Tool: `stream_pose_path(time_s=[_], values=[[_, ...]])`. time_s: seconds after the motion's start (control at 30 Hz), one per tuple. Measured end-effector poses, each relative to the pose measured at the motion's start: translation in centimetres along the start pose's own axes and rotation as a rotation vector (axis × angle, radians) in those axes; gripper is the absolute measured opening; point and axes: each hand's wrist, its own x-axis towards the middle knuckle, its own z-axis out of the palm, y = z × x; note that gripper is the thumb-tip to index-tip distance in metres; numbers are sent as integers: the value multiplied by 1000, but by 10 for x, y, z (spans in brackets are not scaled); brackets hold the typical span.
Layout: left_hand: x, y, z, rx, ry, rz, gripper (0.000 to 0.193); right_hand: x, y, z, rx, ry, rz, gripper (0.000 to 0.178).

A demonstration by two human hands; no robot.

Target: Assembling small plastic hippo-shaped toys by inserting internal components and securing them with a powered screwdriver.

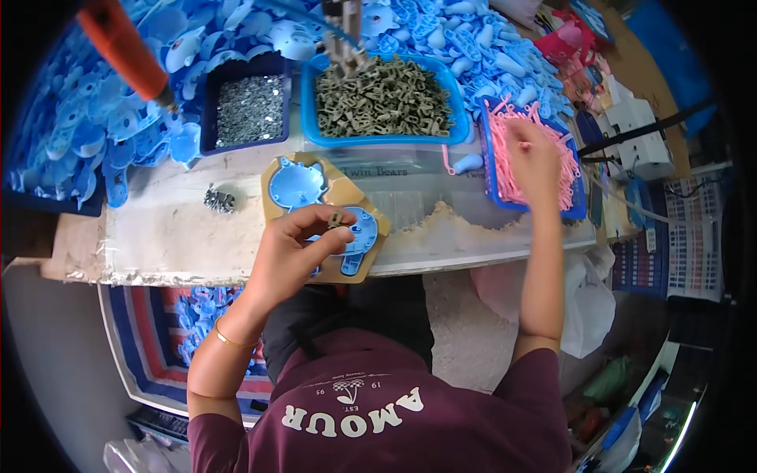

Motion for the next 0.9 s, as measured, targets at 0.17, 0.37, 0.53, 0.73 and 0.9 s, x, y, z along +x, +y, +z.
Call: stream_pose_path(time_s=[0.17,0.37,0.53,0.73,0.9], values=[[3,-3,6,86,-41,120,21,11,103,-21,-532,-32,-180,20],[0,-3,3,-147,-96,-5,27,16,106,-26,-460,19,-61,17],[-2,-1,-2,-94,-67,-18,25,19,90,-41,-379,44,152,18],[-1,-6,-8,-163,-14,-23,23,19,93,-46,270,-12,242,12],[0,-5,-5,-174,40,-43,20,-31,-55,-6,807,-482,59,20]])
